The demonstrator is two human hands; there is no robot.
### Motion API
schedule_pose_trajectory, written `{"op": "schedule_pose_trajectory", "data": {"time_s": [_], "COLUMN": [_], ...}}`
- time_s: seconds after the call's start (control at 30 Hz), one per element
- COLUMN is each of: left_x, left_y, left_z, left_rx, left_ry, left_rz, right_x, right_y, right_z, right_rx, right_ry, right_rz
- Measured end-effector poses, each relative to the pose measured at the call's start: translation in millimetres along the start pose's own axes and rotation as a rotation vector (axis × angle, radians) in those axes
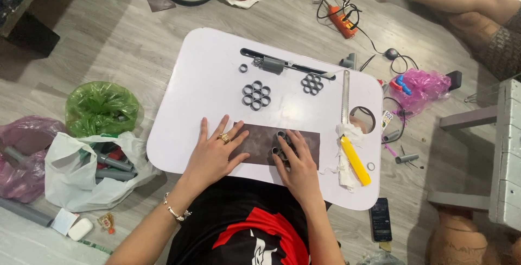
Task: Sanding the edges of a plastic component using sandpaper on a flat surface.
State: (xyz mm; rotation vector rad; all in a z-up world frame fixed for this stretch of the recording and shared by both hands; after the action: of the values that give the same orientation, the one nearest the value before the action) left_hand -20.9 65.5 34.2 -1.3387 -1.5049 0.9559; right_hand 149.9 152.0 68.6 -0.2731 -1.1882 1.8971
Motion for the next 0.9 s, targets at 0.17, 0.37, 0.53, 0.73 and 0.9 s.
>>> {"op": "schedule_pose_trajectory", "data": {"time_s": [0.17,0.37,0.53,0.73,0.9], "left_x": [2.4,-2.1,-1.4,-1.3,-1.6], "left_y": [6.7,9.3,17.5,5.8,7.1], "left_z": [0.2,7.9,19.8,14.7,14.7], "left_rx": [-0.029,-0.070,-0.013,0.028,0.048], "left_ry": [0.004,0.044,0.085,0.107,0.120], "left_rz": [-0.002,0.082,0.065,0.023,0.036], "right_x": [-1.9,-8.0,-3.1,4.8,3.7], "right_y": [16.6,18.7,5.3,18.3,28.6], "right_z": [11.0,15.1,-5.5,12.4,30.1], "right_rx": [0.043,0.008,0.026,-0.019,0.019], "right_ry": [-0.057,-0.081,-0.006,-0.043,-0.067], "right_rz": [0.006,0.017,-0.002,-0.034,0.073]}}
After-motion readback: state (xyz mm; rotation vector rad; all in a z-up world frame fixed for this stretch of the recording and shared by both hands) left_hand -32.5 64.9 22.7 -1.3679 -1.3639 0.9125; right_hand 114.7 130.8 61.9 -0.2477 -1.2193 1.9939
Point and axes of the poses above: each hand's wrist, its own x-axis towards the middle knuckle, its own y-axis out of the palm, z = x × y, the point moved 9 cm from there along x, towards the middle knuckle, and after that the axes turned 9 degrees about y, right-handed, at the moved point
